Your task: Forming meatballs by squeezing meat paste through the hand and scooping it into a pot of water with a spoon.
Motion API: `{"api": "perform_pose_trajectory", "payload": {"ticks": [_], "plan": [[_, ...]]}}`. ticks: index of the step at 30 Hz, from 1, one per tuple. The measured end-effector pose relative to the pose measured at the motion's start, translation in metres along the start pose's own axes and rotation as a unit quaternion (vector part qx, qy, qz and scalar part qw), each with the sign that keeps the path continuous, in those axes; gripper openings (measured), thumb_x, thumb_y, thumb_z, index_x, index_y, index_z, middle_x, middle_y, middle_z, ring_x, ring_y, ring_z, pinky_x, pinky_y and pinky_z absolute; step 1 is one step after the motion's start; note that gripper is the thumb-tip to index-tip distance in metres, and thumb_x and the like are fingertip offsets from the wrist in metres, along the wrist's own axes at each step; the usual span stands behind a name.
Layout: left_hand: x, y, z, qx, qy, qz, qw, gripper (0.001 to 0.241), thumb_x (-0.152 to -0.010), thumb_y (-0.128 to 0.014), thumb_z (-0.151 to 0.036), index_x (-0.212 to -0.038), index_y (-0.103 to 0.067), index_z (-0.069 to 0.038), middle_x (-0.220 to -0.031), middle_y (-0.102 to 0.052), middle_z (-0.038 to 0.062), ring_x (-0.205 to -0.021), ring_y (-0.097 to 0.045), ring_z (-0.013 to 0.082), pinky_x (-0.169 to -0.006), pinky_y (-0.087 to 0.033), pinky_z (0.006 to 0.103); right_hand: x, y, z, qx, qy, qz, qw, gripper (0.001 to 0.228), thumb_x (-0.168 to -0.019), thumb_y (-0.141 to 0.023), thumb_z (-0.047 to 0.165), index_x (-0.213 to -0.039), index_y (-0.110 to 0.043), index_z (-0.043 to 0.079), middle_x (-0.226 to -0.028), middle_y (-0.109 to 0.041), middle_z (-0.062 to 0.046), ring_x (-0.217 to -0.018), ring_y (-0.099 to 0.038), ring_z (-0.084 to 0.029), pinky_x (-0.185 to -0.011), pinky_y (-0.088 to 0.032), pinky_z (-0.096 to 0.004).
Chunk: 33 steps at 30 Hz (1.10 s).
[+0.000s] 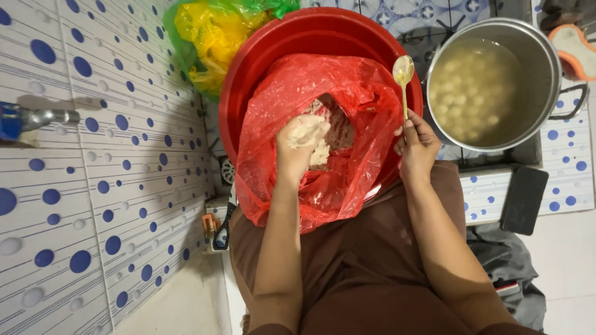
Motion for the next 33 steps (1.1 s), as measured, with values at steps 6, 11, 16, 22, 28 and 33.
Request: {"api": "perform_pose_trajectory", "payload": {"ticks": [6,11,16,22,28,33], "plan": [[0.001,0.005,-0.015,-0.072,-0.017,-0.028,0.997,0.026,-0.067,-0.090,-0.002,-0.086,-0.073,-0.007,-0.058,-0.062,0.003,-0.052,-0.058,0.0092,-0.054,-0.053,0.0242,0.001,-0.001,0.001,-0.003,-0.006,-0.009,1.000,0.028,-0.108,-0.054,0.003,-0.133,-0.062,-0.005,-0.075,-0.061,-0.015,-0.041,-0.040,-0.008,-0.039,-0.037,-0.024],[-0.002,0.004,-0.011,-0.121,-0.044,-0.052,0.990,0.030,-0.072,-0.089,-0.013,-0.066,-0.060,-0.006,-0.051,-0.052,0.003,-0.052,-0.048,0.0103,-0.052,-0.043,0.0279,0.000,-0.001,0.002,0.008,-0.011,-0.011,1.000,0.028,-0.107,-0.054,0.004,-0.132,-0.063,-0.004,-0.074,-0.061,-0.015,-0.041,-0.039,-0.008,-0.039,-0.038,-0.024],[-0.002,-0.007,-0.018,-0.061,-0.071,-0.002,0.996,0.039,-0.064,-0.099,-0.025,-0.070,-0.063,-0.012,-0.054,-0.054,-0.004,-0.056,-0.051,0.0039,-0.057,-0.047,0.0189,0.002,0.000,0.000,0.023,-0.014,-0.011,1.000,0.028,-0.107,-0.054,0.003,-0.132,-0.064,-0.004,-0.074,-0.062,-0.015,-0.041,-0.039,-0.008,-0.039,-0.037,-0.024],[-0.004,-0.012,-0.018,-0.056,-0.061,0.038,0.996,0.011,-0.084,-0.085,-0.021,-0.089,-0.076,-0.016,-0.062,-0.071,0.002,-0.058,-0.065,0.0053,-0.061,-0.056,0.0214,-0.001,-0.002,-0.001,0.005,-0.017,-0.012,1.000,0.028,-0.107,-0.054,0.003,-0.132,-0.064,-0.004,-0.074,-0.061,-0.016,-0.041,-0.039,-0.008,-0.039,-0.038,-0.023],[-0.008,-0.007,-0.016,-0.017,-0.043,-0.004,0.999,0.040,-0.069,-0.094,-0.005,-0.105,-0.076,-0.003,-0.085,-0.076,0.019,-0.080,-0.072,0.0138,-0.075,-0.064,0.0271,-0.002,-0.001,-0.003,0.015,-0.009,-0.008,1.000,0.027,-0.107,-0.054,0.003,-0.132,-0.064,-0.004,-0.075,-0.062,-0.016,-0.041,-0.039,-0.008,-0.039,-0.038,-0.024],[-0.009,0.001,-0.016,-0.161,-0.069,-0.060,0.983,0.028,-0.073,-0.087,-0.013,-0.065,-0.060,-0.009,-0.049,-0.056,0.006,-0.051,-0.052,0.0120,-0.053,-0.048,0.0316,-0.001,-0.002,-0.002,0.015,-0.017,-0.007,1.000,0.029,-0.107,-0.054,0.004,-0.133,-0.063,-0.004,-0.075,-0.062,-0.015,-0.041,-0.039,-0.007,-0.039,-0.039,-0.024]]}}
Point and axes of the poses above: each hand's wrist, its own x-axis away from the middle knuckle, its own y-axis out of the back of the hand, z = x × y, the point moved 8 cm from there along -x, towards the middle knuckle
